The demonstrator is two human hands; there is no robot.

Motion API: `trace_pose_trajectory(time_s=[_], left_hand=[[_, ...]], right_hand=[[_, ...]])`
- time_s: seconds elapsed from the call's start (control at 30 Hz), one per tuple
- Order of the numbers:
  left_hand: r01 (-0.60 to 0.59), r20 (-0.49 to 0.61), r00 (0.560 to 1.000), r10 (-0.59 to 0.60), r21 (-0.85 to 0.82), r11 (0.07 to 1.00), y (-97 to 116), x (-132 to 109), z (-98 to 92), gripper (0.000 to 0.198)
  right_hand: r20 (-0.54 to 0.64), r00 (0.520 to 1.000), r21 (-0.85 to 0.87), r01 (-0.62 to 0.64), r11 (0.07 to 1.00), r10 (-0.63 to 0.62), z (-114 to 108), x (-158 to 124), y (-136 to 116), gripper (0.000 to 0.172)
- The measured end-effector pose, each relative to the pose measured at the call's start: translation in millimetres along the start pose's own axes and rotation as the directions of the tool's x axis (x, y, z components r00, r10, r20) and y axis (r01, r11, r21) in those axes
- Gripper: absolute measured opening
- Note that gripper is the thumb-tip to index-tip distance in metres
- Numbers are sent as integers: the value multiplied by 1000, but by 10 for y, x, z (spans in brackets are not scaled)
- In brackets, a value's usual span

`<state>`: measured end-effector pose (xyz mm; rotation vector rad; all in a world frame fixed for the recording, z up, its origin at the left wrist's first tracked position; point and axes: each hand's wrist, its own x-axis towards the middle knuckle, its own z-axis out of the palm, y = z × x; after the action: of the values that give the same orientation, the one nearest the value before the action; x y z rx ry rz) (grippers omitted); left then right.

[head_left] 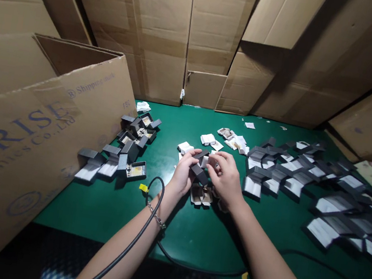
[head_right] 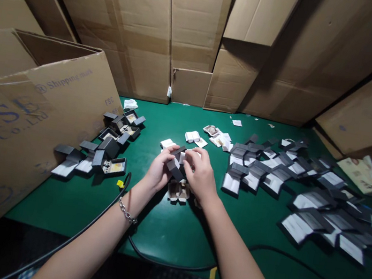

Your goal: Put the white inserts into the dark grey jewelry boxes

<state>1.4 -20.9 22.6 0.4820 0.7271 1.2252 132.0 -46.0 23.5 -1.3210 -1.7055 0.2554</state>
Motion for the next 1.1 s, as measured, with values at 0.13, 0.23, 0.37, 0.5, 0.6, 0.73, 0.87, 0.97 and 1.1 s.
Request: trace_pose_trajectory(time_s=[0.13, 0.23, 0.37, 0.5, 0.6, 0.73, 0.87, 0.97, 1.1], left_hand=[[58, 2, 998, -58, -86, 995, 0, 13, -14, 35], [104, -14, 994, -107, -153, 983, 17, 16, -15, 34], [96, -54, 992, -110, -222, 970, 45, 13, -3, 31], [61, -71, 994, -86, -296, 953, 64, 22, 0, 26], [90, -100, 986, -136, -366, 926, 105, 8, 18, 20], [107, -111, 978, -174, -452, 885, 178, -40, 68, 29], [84, -125, 979, -164, -487, 870, 198, -57, 82, 37], [111, -97, 980, -173, -457, 882, 188, -54, 54, 37], [177, 0, 981, -193, -398, 900, 196, -62, 18, 38]], right_hand=[[-62, 991, -36, -118, 992, 116, 15, -3, 33, 34], [-34, 973, -56, -230, 972, 228, 27, 5, 70, 39], [25, 957, -64, -286, 956, 288, 21, 24, 80, 35], [116, 929, -249, -315, 916, 351, -40, 53, 77, 26], [241, 853, -468, -316, 825, 463, -86, 63, 93, 32], [307, 806, -610, -242, 754, 507, -97, 56, 110, 41], [311, 804, -618, -235, 750, 508, -89, 54, 117, 34], [321, 803, -564, -264, 782, 503, -84, 53, 118, 30], [354, 800, -462, -301, 835, 484, -68, 41, 102, 32]])
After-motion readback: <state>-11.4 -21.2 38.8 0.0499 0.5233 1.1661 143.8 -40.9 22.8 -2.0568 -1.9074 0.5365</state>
